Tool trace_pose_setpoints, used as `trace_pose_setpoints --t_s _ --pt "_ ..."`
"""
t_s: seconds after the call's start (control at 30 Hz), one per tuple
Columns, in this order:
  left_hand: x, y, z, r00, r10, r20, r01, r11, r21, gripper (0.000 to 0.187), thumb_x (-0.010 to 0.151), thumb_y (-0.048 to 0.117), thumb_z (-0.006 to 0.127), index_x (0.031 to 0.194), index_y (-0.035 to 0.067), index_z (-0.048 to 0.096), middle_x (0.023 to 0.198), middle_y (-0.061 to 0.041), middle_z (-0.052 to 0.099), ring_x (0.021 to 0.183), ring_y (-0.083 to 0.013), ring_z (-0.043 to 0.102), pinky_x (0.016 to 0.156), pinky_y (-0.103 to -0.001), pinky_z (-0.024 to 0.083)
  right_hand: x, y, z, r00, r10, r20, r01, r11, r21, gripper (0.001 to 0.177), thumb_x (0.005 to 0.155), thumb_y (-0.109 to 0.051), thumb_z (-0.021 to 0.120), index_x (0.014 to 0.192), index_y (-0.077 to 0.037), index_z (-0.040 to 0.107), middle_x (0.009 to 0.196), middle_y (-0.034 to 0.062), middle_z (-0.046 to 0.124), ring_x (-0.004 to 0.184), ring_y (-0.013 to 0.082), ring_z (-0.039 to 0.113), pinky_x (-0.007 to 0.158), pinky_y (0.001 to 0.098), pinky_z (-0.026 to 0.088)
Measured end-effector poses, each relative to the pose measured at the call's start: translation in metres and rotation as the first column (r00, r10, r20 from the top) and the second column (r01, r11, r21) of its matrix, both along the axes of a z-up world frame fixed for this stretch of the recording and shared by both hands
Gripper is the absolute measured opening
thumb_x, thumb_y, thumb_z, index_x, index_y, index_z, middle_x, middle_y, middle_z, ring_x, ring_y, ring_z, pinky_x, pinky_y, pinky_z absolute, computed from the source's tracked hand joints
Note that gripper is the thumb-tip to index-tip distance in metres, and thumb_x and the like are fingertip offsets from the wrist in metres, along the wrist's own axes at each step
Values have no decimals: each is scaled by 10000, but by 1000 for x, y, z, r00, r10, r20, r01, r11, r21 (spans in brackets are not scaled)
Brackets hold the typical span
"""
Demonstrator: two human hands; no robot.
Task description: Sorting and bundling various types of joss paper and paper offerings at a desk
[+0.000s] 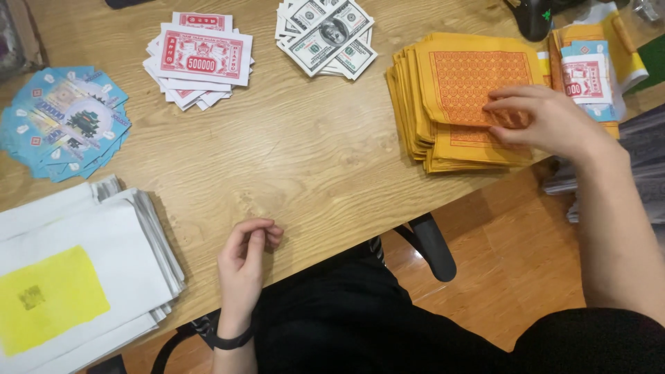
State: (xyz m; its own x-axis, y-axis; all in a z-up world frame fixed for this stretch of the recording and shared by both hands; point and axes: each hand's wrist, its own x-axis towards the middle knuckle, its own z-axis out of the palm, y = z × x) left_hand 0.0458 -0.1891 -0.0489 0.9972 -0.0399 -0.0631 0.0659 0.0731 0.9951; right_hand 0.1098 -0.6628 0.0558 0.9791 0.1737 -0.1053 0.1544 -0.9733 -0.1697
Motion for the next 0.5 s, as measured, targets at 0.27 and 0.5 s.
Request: trace_pose_setpoints --t_s 0.27,0.5 --pt "4 -12 -8 999 -29 -33 27 998 -62 168 987 113 496 1006 46 649 880 -103 714 760 -142 641 724 -243 521 -11 -15 -25 971 -66 232 72 997 -18 163 899 -79 605 1027 -45 699 964 67 613 880 198 536 873 340 426" --pt "13 -72 18 882 -462 97 469 880 -78 554 926 151 595 1431 66 383 1416 -151 507 1255 -260 554 1083 -363 468 -33 111 -10 839 89 537 -51 995 -86 199 955 -2 681 1121 -96 741 814 3 726 598 91 628 572 231 537"
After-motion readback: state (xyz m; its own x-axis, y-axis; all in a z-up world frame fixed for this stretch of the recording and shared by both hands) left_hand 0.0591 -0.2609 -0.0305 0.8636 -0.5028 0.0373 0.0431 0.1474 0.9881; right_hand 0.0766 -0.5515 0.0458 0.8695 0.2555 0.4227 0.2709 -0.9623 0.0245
